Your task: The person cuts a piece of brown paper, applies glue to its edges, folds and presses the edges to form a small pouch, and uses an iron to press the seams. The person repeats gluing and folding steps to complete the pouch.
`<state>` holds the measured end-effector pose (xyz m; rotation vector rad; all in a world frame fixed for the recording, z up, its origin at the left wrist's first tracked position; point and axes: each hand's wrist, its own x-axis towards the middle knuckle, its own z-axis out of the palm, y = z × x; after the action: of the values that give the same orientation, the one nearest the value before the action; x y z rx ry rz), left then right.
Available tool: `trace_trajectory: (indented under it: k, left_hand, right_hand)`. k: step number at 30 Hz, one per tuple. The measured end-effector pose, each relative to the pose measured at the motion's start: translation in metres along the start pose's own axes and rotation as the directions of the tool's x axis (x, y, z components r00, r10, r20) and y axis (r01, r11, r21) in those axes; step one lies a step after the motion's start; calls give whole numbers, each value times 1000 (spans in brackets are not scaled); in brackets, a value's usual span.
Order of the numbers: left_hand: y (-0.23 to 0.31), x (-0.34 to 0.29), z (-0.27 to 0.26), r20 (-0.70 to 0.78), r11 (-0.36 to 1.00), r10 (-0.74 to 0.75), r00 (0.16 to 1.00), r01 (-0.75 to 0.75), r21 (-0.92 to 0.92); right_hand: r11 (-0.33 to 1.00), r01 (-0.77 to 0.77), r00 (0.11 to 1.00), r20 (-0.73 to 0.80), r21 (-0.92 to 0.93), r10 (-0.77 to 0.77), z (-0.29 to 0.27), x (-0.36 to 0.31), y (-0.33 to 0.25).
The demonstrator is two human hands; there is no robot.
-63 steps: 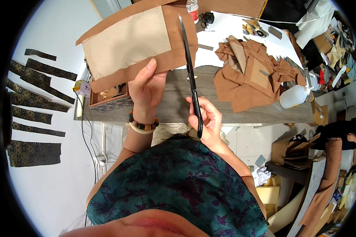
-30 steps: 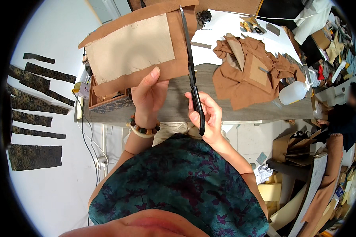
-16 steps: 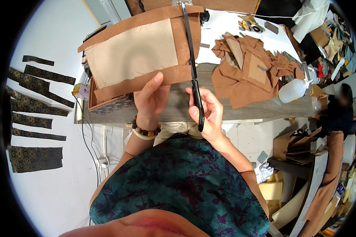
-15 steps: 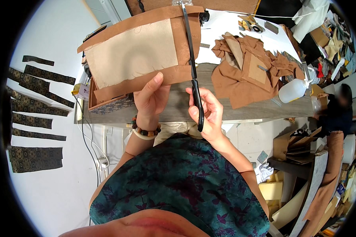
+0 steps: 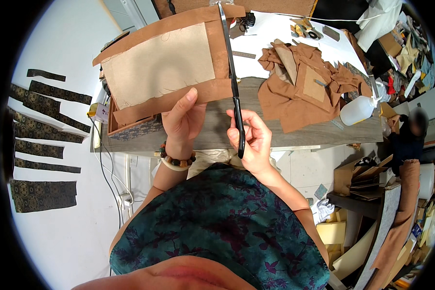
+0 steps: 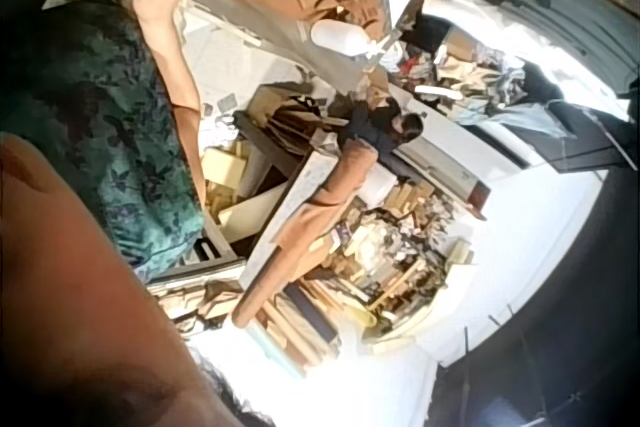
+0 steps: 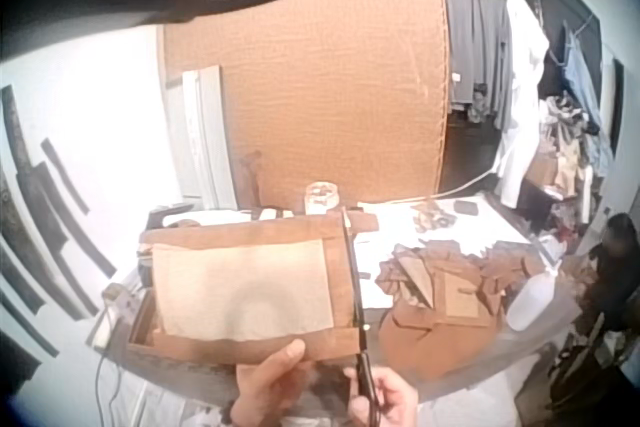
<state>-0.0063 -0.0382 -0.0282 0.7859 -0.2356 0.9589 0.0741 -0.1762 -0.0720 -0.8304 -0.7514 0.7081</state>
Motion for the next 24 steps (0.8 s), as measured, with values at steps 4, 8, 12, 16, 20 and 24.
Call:
trace_trajectory:
  k: [4,8,12,16,20,24]
  left_hand:
    - [1,0,-1,-4,1000,-6,1000,6,5]
    - [0,0,-1,-1,1000,-2,1000,2,2]
    - [-2,-1,-8,34,1000,-5,999,5,-4]
    - [-2,-1,-10,-136,997,-33,990,42,66]
    - [-4,-20,-72,-354,971,-145,924,202,131]
    - [-1,-45,-84,-479,939,-187,858,300,171]
  right_hand:
    - [1000,-6,1000,-30,8,6,5,0,-2]
    - [1000,3,1000,-5,23,-3,2,1,-1]
    - [999,-22,1000,-6,36,22,0,0,-4]
    - [988,148,987,-62,-48,-151,-22,6,-3]
    - [709,26,944,-216,-705,-249,-74,19,-23]
    - [85,-142,907,-164,-986,-388,-144,35,-5]
